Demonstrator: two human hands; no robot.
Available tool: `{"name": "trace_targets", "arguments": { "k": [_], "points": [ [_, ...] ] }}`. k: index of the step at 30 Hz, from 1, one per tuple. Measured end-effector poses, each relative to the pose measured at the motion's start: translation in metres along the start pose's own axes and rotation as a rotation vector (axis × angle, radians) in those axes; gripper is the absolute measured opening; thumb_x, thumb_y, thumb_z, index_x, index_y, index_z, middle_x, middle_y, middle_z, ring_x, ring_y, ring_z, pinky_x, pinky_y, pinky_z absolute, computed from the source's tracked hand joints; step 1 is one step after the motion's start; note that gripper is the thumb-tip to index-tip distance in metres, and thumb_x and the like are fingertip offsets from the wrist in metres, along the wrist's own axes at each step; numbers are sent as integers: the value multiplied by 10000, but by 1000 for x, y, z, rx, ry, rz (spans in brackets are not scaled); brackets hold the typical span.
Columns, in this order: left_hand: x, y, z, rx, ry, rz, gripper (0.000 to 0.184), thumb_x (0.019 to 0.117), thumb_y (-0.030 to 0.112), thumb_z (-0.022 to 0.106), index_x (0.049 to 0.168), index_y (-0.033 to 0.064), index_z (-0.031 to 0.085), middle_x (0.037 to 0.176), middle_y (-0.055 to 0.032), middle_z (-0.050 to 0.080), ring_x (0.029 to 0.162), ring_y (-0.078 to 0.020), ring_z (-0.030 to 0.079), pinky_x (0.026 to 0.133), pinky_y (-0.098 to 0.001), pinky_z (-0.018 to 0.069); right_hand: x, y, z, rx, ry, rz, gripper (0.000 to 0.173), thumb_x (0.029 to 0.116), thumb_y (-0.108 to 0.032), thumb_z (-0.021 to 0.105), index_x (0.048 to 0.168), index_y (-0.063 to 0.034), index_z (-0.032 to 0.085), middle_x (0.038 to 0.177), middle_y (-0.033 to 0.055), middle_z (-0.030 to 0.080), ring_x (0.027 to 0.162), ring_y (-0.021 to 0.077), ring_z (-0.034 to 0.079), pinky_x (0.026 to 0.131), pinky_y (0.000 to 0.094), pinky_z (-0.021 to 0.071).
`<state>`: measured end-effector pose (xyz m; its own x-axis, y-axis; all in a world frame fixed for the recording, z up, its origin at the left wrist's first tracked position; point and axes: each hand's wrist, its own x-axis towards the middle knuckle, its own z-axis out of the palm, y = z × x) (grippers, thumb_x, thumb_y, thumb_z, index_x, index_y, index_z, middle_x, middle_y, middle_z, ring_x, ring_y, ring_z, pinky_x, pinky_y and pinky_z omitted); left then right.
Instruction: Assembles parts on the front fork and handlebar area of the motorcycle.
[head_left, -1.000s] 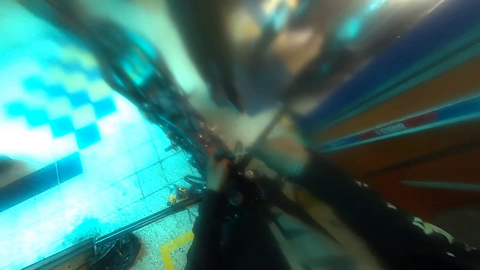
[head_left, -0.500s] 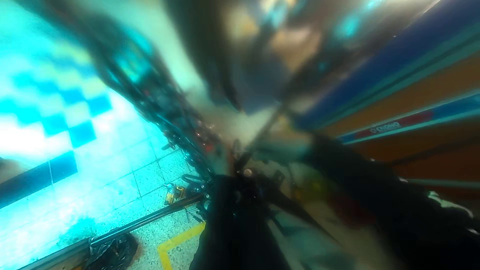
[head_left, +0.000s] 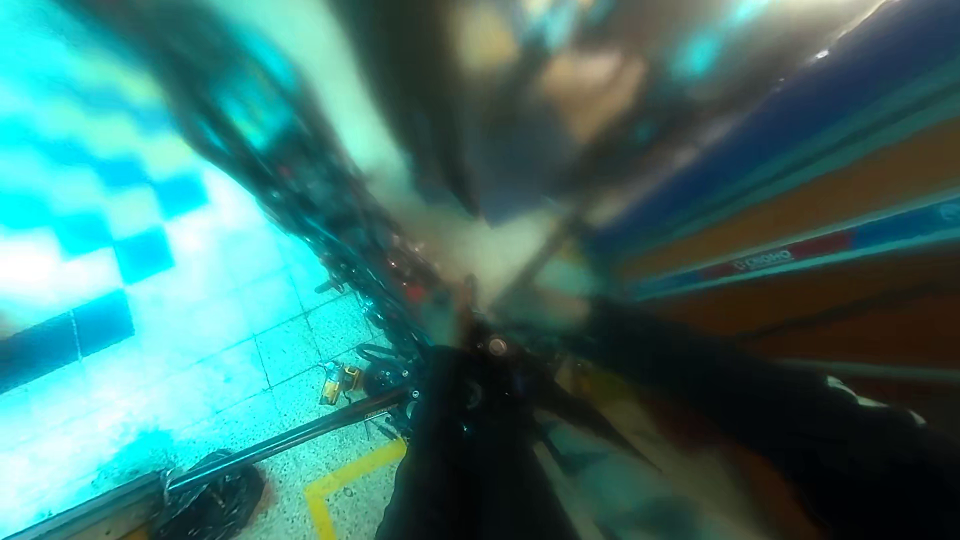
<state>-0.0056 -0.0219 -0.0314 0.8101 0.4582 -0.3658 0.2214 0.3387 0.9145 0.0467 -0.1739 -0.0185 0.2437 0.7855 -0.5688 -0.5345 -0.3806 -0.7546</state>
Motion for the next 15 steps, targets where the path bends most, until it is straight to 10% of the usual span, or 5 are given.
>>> {"name": "trace_targets", "arguments": {
  "k": [15],
  "points": [
    [3,1,-7,-87,-190,-11,361,906,-5,466,591,172,451,466,62,444,393,-60,452,436,-228,455,-25,-17,71,67,416,-5,300,1093,-234,490,945,-23,643,573,-22,496,431,32,404,406,177,326]
  ]
}}
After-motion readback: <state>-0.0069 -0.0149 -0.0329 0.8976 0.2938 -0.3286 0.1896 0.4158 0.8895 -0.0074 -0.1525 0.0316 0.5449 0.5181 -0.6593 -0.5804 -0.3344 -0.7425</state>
